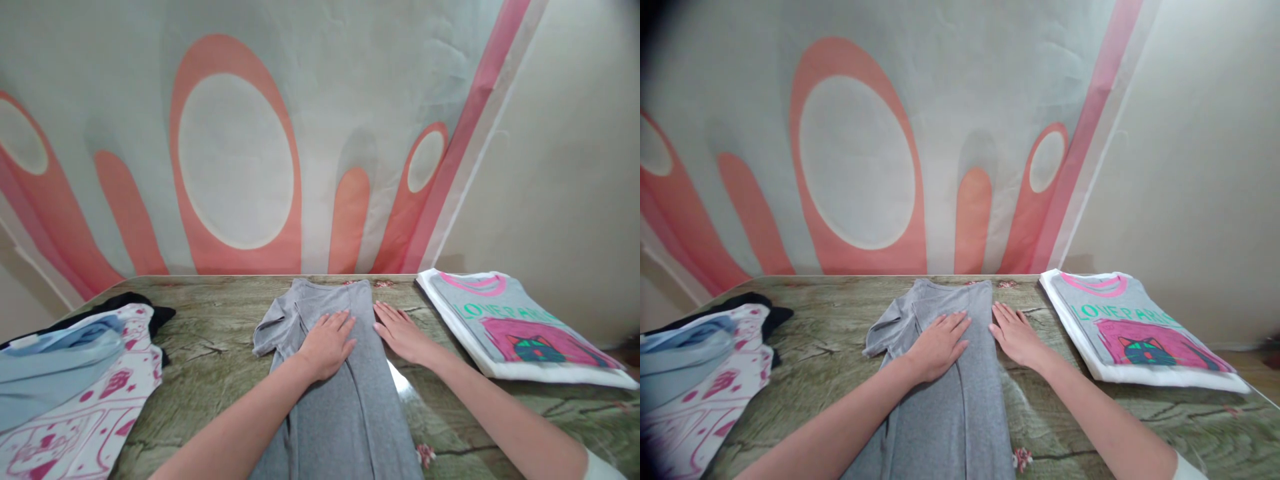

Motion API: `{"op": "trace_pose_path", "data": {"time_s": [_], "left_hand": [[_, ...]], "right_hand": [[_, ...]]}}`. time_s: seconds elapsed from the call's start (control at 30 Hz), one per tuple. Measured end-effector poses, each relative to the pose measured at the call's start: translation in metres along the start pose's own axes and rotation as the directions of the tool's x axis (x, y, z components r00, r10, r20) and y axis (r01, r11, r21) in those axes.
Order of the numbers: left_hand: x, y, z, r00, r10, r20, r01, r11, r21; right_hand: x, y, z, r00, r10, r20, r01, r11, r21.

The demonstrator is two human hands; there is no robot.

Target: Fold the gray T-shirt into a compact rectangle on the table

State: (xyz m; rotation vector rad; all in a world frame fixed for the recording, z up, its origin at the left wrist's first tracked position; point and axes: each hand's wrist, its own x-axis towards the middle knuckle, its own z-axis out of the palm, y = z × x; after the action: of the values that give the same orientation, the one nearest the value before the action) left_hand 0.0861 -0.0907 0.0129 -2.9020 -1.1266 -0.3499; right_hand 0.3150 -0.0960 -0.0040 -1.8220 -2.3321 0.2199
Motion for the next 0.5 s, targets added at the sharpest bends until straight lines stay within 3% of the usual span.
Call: {"op": "trace_pose_path", "data": {"time_s": [0.1, 0.27, 0.5], "left_hand": [[0.0, 0.0, 0.0, 1.0, 0.003, -0.002, -0.003, 1.0, 0.003], [0.0, 0.0, -0.001, 1.0, 0.002, 0.022, -0.002, 1.0, 0.0], [0.0, 0.001, 0.0, 1.0, -0.005, 0.013, 0.005, 1.0, 0.007]], "right_hand": [[-0.016, -0.008, -0.009, 0.999, -0.01, -0.04, 0.011, 1.0, 0.023], [-0.059, -0.049, -0.01, 0.965, -0.26, 0.029, 0.257, 0.964, 0.071], [-0.083, -0.047, -0.003, 0.998, -0.067, 0.004, 0.067, 0.998, -0.016]]}}
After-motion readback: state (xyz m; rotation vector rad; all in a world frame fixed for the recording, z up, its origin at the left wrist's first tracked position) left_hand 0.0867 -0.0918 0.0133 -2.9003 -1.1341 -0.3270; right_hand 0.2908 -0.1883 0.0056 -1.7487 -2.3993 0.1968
